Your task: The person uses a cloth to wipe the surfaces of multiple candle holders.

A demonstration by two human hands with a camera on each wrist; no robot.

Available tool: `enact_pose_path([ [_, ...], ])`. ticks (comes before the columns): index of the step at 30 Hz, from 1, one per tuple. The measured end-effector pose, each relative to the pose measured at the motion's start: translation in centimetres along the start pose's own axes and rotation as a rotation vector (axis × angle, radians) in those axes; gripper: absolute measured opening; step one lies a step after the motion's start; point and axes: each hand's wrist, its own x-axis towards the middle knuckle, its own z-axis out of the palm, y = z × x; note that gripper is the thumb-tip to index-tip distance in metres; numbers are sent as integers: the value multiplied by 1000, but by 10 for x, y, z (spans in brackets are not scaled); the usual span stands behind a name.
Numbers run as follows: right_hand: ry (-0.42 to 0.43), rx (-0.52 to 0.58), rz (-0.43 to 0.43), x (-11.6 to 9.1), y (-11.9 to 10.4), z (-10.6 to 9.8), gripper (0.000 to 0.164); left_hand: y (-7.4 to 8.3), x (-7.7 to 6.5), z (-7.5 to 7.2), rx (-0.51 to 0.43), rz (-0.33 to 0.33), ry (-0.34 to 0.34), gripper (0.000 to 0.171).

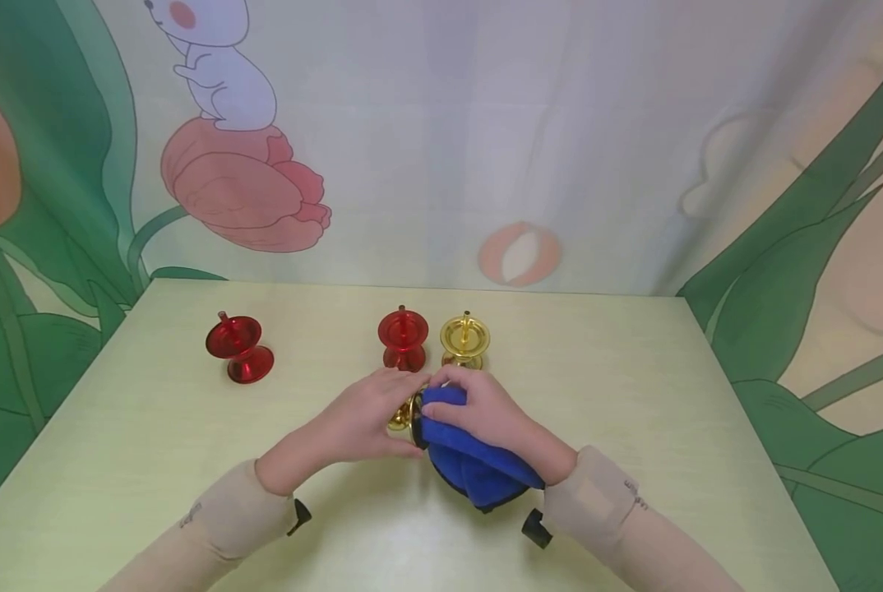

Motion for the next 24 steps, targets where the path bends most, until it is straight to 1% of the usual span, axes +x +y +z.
enact_pose_path([
  [2,9,0,7,-1,0,-2,24,0,-2,1,-11,-4,18,82],
  [6,44,16,39,-2,-2,-10,27,-2,-7,2,2,-48,49,83],
  [8,74,29,42,-2,-2,-15,27,-3,-10,2,-5,-73,71,83],
  [11,131,71,73,-2,-2,-21,26,-6,-14,2,-20,-102,119,85],
  [15,196,119,129,-3,1,-27,28,-9,-17,5,-7,-116,187,86],
  [18,224,141,158,-2,3,-28,31,-9,-17,7,1,-120,231,86],
  [20,230,158,170,-2,4,-27,32,-8,-17,7,-9,-119,266,86],
  [24,212,203,176,0,7,-21,33,-5,-15,7,-50,-91,332,87],
])
